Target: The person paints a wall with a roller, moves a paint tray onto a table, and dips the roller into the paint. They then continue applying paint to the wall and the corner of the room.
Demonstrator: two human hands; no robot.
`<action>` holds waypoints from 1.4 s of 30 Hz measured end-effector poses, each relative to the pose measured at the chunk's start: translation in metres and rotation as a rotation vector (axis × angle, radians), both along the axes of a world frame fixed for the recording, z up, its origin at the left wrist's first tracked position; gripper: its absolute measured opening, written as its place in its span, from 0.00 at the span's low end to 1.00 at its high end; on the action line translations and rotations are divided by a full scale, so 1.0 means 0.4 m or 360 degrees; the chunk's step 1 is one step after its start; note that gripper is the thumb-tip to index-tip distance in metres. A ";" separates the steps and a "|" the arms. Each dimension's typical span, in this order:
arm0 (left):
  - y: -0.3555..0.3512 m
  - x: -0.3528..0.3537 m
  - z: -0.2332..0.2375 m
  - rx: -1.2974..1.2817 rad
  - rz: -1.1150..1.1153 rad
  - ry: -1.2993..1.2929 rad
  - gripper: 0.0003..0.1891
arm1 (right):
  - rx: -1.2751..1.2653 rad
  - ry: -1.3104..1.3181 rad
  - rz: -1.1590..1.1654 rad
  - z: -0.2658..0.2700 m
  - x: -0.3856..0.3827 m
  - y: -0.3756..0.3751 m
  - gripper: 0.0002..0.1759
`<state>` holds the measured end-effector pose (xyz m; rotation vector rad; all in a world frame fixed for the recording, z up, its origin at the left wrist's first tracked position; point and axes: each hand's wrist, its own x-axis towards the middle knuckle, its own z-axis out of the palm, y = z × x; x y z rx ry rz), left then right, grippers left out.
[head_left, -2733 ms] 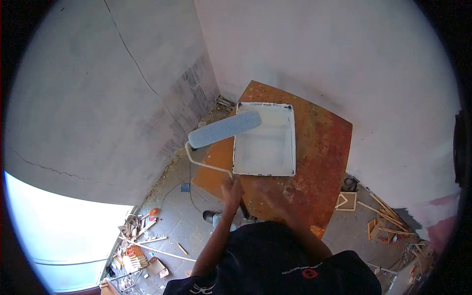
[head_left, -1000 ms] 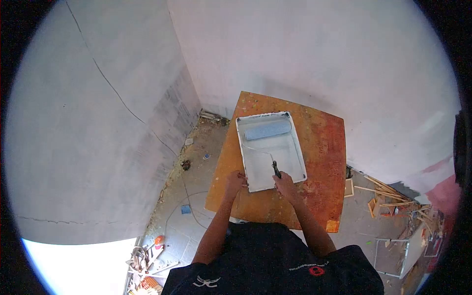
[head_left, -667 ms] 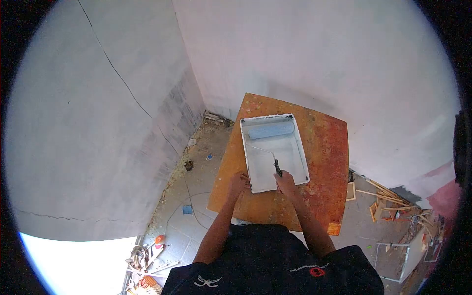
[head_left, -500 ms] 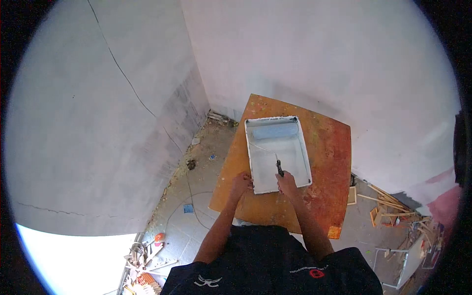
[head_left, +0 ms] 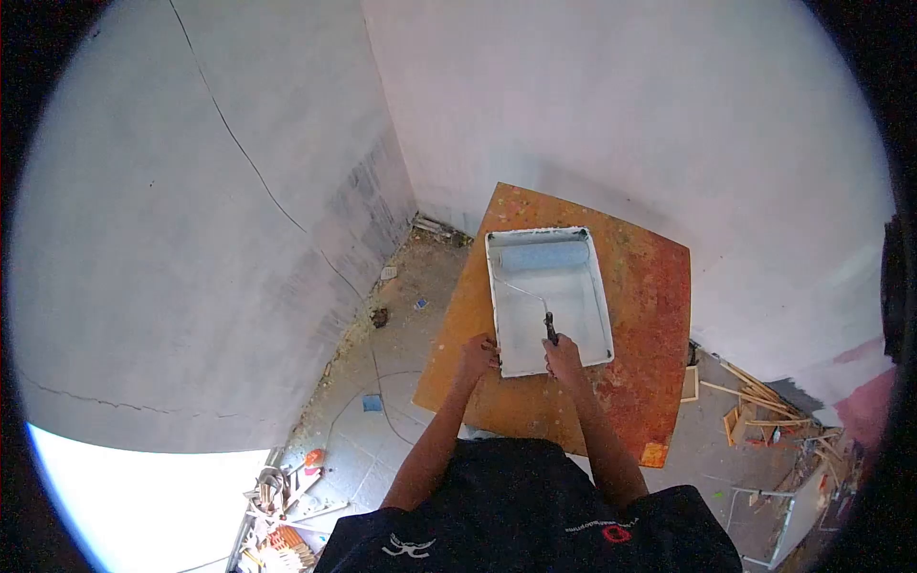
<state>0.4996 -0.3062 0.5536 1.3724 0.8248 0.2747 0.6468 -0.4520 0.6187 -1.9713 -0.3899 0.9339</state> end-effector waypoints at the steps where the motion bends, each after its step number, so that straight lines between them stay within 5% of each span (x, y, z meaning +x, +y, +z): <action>1: -0.001 0.002 0.012 -0.0021 0.0028 0.0035 0.06 | -0.0016 -0.0045 0.0012 0.000 0.000 0.002 0.14; 6: -0.017 0.003 0.099 -0.0132 0.0140 0.0118 0.03 | -0.0035 -0.0143 0.0023 -0.018 0.002 -0.002 0.14; 9: -0.003 0.016 -0.023 0.0013 0.0103 0.0132 0.04 | -0.0048 -0.0084 0.0069 -0.009 -0.001 -0.007 0.14; 15: -0.009 0.023 -0.080 0.0886 0.0076 0.0343 0.08 | -0.0496 -0.1322 0.0206 -0.072 -0.060 -0.020 0.16; 18: -0.021 0.013 0.022 0.0412 0.0074 0.0267 0.07 | -0.0484 -0.1024 0.0248 -0.072 -0.079 -0.046 0.16; 21: -0.018 0.019 -0.073 0.0382 0.0167 0.0110 0.06 | -0.0483 -0.0617 0.0124 0.048 -0.140 -0.068 0.16; 24: -0.019 0.022 -0.047 0.0218 0.0179 0.0163 0.05 | -0.0453 -0.0878 0.0282 -0.050 -0.159 -0.131 0.16; 27: -0.019 0.009 -0.013 0.0704 0.0006 0.0207 0.06 | -0.0623 -0.0668 0.0320 -0.017 -0.187 -0.167 0.16; 30: -0.018 0.015 -0.015 0.0354 0.0062 0.0266 0.07 | -0.0501 -0.0599 0.0213 -0.022 -0.216 -0.217 0.17; 33: -0.019 0.008 -0.031 0.0514 0.0036 0.0141 0.08 | -0.0584 -0.0428 0.0306 0.078 -0.258 -0.263 0.16; 37: -0.028 0.015 -0.026 0.0166 0.0114 0.0212 0.06 | -0.0400 -0.0678 0.0374 0.033 -0.298 -0.358 0.15; 42: -0.023 0.011 -0.054 0.0077 0.0048 0.0132 0.05 | -0.0601 -0.0421 0.0309 0.001 -0.300 -0.411 0.15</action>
